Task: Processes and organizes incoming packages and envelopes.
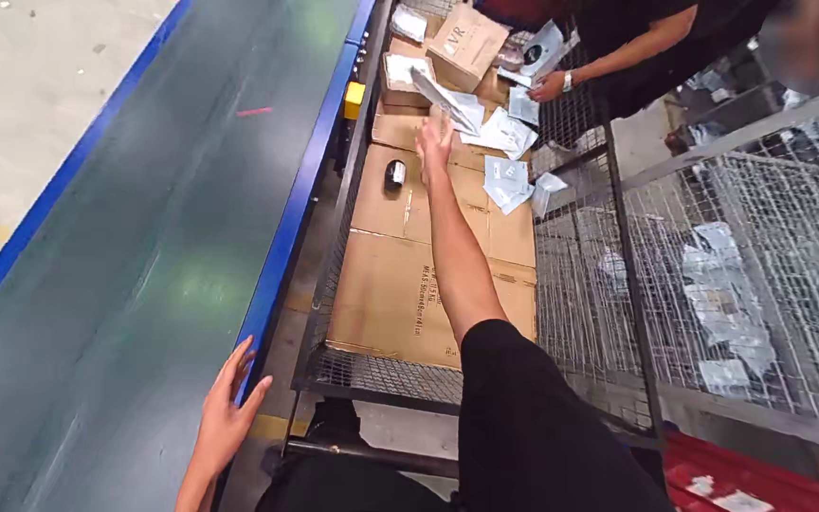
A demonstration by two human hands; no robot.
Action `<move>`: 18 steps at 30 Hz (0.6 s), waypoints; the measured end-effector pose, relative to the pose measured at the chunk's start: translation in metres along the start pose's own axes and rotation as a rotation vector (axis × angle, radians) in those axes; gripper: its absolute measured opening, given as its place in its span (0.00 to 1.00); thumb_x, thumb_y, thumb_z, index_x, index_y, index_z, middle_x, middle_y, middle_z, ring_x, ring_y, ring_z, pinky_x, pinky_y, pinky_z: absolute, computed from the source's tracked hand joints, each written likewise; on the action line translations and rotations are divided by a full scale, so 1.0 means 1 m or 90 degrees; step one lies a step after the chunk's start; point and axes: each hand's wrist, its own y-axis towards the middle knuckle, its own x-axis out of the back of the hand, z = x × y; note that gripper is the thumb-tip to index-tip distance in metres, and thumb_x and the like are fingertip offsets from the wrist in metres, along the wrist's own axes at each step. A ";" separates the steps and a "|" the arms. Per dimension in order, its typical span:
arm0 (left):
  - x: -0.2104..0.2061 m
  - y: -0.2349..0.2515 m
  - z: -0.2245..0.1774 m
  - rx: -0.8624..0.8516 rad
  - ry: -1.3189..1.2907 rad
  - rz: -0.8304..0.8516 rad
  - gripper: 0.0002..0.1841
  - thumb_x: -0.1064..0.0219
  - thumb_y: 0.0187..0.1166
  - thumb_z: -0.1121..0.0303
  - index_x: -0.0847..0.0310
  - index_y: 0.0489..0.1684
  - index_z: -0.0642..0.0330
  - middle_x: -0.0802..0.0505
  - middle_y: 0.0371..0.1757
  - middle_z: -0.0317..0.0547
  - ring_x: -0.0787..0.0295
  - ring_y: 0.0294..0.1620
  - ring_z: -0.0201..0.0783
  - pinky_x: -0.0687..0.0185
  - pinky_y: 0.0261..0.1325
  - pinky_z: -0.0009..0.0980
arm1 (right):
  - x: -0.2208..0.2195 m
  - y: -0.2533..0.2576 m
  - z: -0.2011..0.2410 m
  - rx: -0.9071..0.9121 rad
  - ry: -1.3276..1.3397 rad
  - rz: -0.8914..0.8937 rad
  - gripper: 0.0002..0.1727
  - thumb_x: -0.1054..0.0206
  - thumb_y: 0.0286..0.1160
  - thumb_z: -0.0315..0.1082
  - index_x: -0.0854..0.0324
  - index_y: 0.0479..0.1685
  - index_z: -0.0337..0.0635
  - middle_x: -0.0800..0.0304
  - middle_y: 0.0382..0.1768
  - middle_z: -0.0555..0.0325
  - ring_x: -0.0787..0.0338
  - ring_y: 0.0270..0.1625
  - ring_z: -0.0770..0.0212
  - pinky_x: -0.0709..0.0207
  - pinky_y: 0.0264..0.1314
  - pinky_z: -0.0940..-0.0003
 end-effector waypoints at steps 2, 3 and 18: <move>0.009 -0.049 0.027 0.065 -0.027 -0.084 0.36 0.28 0.75 0.60 0.33 0.84 0.64 0.21 0.82 0.57 0.17 0.75 0.45 0.16 0.74 0.42 | -0.021 -0.060 -0.026 -0.040 -0.128 0.149 0.42 0.35 0.84 0.36 0.55 0.93 0.46 0.19 0.75 0.45 0.11 0.67 0.52 0.15 0.69 0.55; 0.012 -0.075 0.037 0.089 -0.023 -0.146 0.33 0.29 0.76 0.62 0.31 0.81 0.67 0.18 0.78 0.58 0.14 0.72 0.45 0.15 0.73 0.41 | -0.031 -0.099 -0.040 -0.083 -0.171 0.218 0.39 0.35 0.85 0.37 0.52 0.92 0.49 0.18 0.75 0.49 0.10 0.66 0.54 0.15 0.69 0.56; 0.168 -0.461 0.088 0.679 0.040 -0.795 0.40 0.37 0.82 0.41 0.33 0.84 0.63 0.19 0.77 0.64 0.19 0.75 0.54 0.24 0.77 0.55 | -0.205 -0.692 -0.113 -0.324 -0.321 1.113 0.43 0.35 0.81 0.56 0.41 0.88 0.38 0.29 0.83 0.42 0.18 0.76 0.52 0.18 0.74 0.54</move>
